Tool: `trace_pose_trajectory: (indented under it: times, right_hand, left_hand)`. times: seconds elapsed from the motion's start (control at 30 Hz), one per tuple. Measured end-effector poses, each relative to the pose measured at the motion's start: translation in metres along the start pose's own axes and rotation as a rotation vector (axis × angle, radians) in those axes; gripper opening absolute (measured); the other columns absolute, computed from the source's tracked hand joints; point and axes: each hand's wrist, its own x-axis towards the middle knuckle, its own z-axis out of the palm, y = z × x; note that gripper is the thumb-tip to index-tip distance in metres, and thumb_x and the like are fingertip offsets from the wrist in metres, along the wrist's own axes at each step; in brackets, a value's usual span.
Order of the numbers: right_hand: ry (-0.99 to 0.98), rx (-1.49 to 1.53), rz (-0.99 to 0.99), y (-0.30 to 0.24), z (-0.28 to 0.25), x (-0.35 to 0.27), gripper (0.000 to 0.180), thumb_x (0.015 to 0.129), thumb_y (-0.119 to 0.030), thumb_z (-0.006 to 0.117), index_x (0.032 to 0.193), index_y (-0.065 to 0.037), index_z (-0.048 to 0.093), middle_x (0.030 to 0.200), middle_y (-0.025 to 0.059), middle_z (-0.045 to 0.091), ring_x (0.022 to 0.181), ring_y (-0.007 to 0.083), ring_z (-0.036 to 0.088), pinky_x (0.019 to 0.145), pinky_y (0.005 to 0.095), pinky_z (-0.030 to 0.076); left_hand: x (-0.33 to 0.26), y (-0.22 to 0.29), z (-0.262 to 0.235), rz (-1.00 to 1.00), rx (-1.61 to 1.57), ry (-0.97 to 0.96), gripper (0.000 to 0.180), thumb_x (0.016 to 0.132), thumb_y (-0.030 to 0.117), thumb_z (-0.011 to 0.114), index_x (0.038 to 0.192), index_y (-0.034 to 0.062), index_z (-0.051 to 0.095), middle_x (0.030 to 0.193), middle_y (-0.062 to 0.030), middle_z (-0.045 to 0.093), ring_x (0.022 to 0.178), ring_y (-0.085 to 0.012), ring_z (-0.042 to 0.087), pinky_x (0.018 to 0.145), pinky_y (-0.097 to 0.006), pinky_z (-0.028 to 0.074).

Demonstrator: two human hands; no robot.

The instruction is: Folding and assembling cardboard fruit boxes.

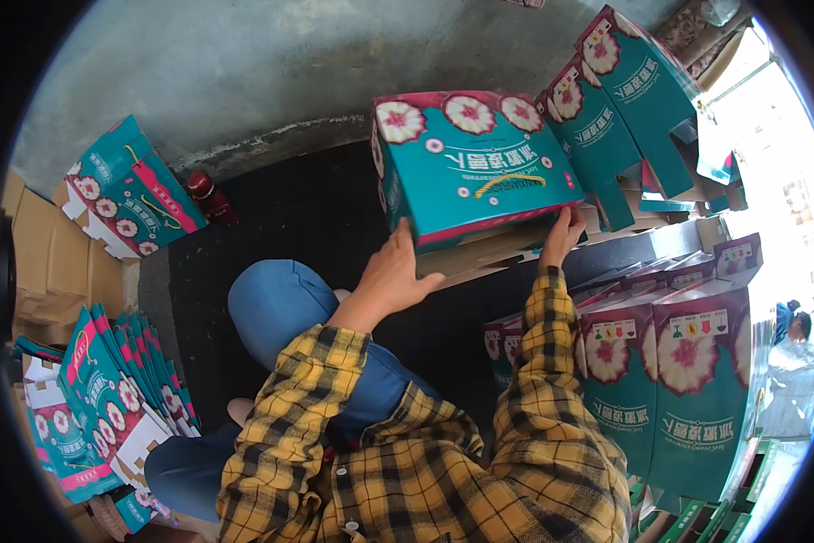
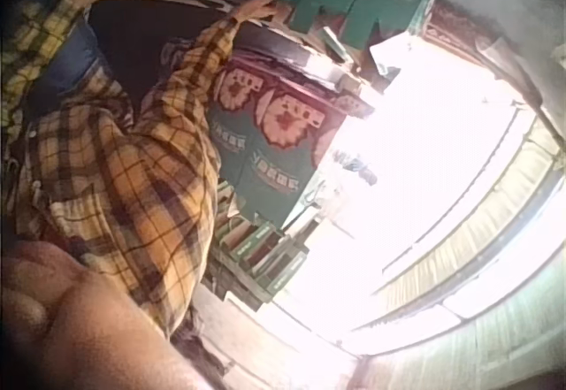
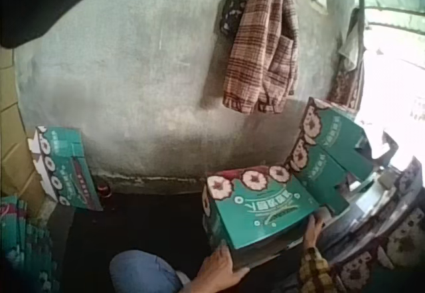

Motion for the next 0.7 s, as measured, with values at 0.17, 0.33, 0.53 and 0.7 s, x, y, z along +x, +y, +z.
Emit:
trace_pose_trajectory:
  times: [0.17, 0.33, 0.53, 0.7]
  right_hand:
    - [0.11, -0.412, -0.088, 0.024, 0.015, 0.001, 0.073, 0.091, -0.02, 0.063, 0.151, 0.008, 0.034, 0.147, 0.0295, 0.044, 0.134, 0.041, 0.047, 0.114, 0.0452, 0.038]
    - [0.162, -0.387, -0.043, 0.048, 0.011, 0.004, 0.074, 0.086, -0.011, 0.061, 0.151, 0.01, 0.032, 0.15, 0.0334, 0.04, 0.142, 0.0484, 0.037, 0.118, 0.0518, 0.035]
    - [0.125, -0.355, 0.132, 0.072, -0.02, -0.035, 0.062, 0.086, -0.003, 0.06, 0.144, 0.012, 0.041, 0.146, 0.0325, 0.046, 0.141, 0.0474, 0.038, 0.118, 0.0527, 0.033]
    - [0.105, -0.648, -0.186, 0.048, -0.044, -0.068, 0.061, 0.089, -0.007, 0.062, 0.146, 0.007, 0.043, 0.148, 0.0307, 0.045, 0.143, 0.0429, 0.036, 0.118, 0.0506, 0.032]
  left_hand:
    - [0.025, -0.005, -0.001, 0.045, -0.213, 0.123, 0.108, 0.088, 0.046, 0.069, 0.157, -0.012, 0.01, 0.158, -0.0356, 0.03, 0.143, -0.0453, 0.041, 0.115, -0.046, 0.04]
    - [0.035, -0.008, 0.003, 0.056, -0.244, 0.088, 0.105, 0.089, 0.044, 0.068, 0.159, -0.0084, 0.01, 0.16, -0.0329, 0.027, 0.144, -0.0437, 0.04, 0.116, -0.045, 0.04]
    - [0.026, -0.018, -0.002, 0.023, -0.335, 0.039, 0.099, 0.087, 0.041, 0.071, 0.161, 0.0021, 0.017, 0.159, -0.0268, 0.035, 0.14, -0.0419, 0.045, 0.112, -0.052, 0.041]
    - [-0.027, -0.012, 0.0, -0.043, 0.318, 0.225, 0.083, 0.087, 0.034, 0.074, 0.153, 0.0, 0.036, 0.148, -0.0262, 0.048, 0.138, -0.0376, 0.045, 0.113, -0.059, 0.032]
